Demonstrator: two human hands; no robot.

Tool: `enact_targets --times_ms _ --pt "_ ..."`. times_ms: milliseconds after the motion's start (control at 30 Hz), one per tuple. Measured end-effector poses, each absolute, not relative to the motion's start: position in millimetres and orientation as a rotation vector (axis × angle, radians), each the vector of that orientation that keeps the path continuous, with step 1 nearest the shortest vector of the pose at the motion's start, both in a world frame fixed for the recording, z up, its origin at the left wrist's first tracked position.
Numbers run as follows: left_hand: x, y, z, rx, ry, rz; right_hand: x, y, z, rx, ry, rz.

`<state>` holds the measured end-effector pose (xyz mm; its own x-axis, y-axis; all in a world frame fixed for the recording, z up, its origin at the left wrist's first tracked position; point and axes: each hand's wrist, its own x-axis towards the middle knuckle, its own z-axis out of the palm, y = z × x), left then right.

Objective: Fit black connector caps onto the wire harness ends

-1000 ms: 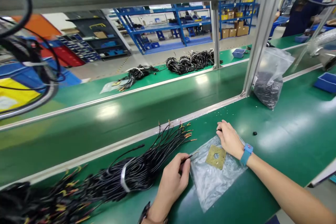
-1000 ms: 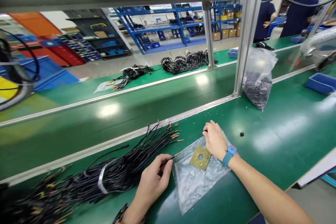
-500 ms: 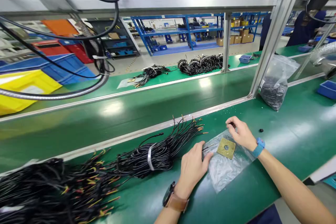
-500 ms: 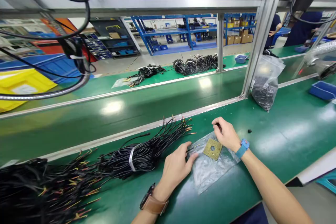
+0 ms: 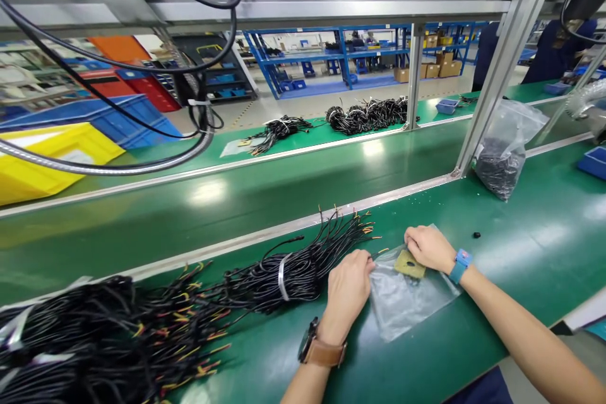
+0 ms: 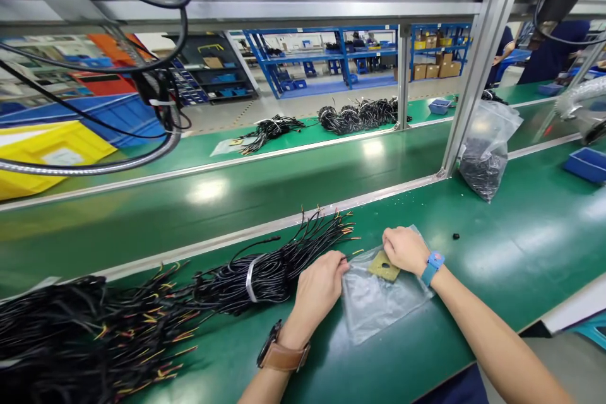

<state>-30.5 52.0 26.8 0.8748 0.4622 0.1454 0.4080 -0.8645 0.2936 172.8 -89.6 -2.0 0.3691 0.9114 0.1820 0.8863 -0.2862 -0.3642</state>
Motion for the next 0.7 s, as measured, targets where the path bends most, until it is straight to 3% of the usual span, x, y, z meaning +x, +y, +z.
enact_targets --times_ms 367,700 --pt "-43 60 20 2.612 0.540 0.476 168 -94 5 -2.321 -1.535 0.074" --pt "-50 61 28 2.472 0.412 0.458 159 -115 27 -2.072 -1.785 0.367"
